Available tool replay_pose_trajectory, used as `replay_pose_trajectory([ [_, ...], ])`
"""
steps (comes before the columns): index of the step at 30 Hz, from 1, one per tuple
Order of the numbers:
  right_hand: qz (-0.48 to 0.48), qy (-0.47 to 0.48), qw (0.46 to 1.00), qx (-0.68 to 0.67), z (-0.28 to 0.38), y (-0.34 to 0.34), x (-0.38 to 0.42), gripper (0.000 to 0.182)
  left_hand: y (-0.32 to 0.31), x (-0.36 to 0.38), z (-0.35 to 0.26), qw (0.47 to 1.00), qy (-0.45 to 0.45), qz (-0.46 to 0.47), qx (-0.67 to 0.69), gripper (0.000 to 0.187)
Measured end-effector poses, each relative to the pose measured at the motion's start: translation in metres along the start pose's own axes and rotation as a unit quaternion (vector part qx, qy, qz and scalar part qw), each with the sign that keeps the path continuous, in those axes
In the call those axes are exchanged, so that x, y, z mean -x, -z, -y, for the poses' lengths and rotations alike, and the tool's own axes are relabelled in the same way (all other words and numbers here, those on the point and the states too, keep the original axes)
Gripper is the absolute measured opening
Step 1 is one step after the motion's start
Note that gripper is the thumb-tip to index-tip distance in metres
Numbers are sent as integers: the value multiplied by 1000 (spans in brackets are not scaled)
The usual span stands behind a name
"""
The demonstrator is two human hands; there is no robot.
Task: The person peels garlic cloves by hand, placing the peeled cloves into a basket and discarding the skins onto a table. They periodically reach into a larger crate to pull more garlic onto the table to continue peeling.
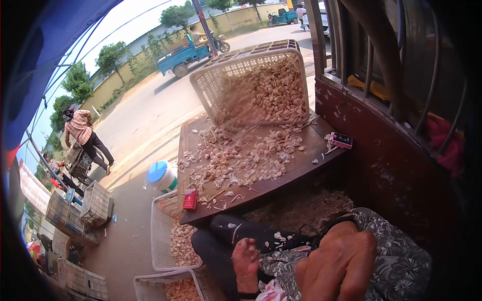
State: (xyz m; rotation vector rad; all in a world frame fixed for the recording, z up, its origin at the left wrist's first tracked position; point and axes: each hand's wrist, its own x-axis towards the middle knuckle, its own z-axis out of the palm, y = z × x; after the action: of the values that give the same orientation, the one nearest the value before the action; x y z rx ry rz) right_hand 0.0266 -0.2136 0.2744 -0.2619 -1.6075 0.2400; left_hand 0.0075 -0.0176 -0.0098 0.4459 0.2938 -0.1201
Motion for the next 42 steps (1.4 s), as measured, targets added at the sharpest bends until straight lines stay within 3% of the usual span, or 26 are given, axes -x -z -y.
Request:
replay_pose_trajectory([
  [3, 33, 18, 999, 26, 4, 3, 1, 27, -2, 0, 1, 1000, -17, -2, -4, 13],
  [11, -31, 25, 995, 89, 17, -2, 3, 11, 0, -3, 3, 999, -9, 29, -11, 13],
  [30, -89, 13, 987, 136, 24, 31, 22, 14, -6, -19, 2, 999, 6, 22, -23, 15],
  [32, -63, -48, 985, 154, 21, 50, 41, 21, -13, -25, -3, 999, 11, 26, -29, 17],
  [33, -154, -15, 979, 133, 5, 48, 51, 19, -20, -27, -5, 999, 8, 24, -30, 19],
  [35, -210, -151, 942, 215, -1, 60, 60, 20, -28, -35, -12, 998, 29, 44, -18, 31],
  [38, -140, -229, 868, 417, -49, 76, 101, 16, -72, -35, -6, 999, -42, 27, 20, 41],
  [40, -55, -300, 803, 513, -73, 84, 134, 17, -60, -32, -9, 998, -22, 18, 62, 47],
  [42, -17, -373, 730, 572, -82, 93, 161, 19, -84, -39, -16, 997, 78, -18, -5, 41],
])
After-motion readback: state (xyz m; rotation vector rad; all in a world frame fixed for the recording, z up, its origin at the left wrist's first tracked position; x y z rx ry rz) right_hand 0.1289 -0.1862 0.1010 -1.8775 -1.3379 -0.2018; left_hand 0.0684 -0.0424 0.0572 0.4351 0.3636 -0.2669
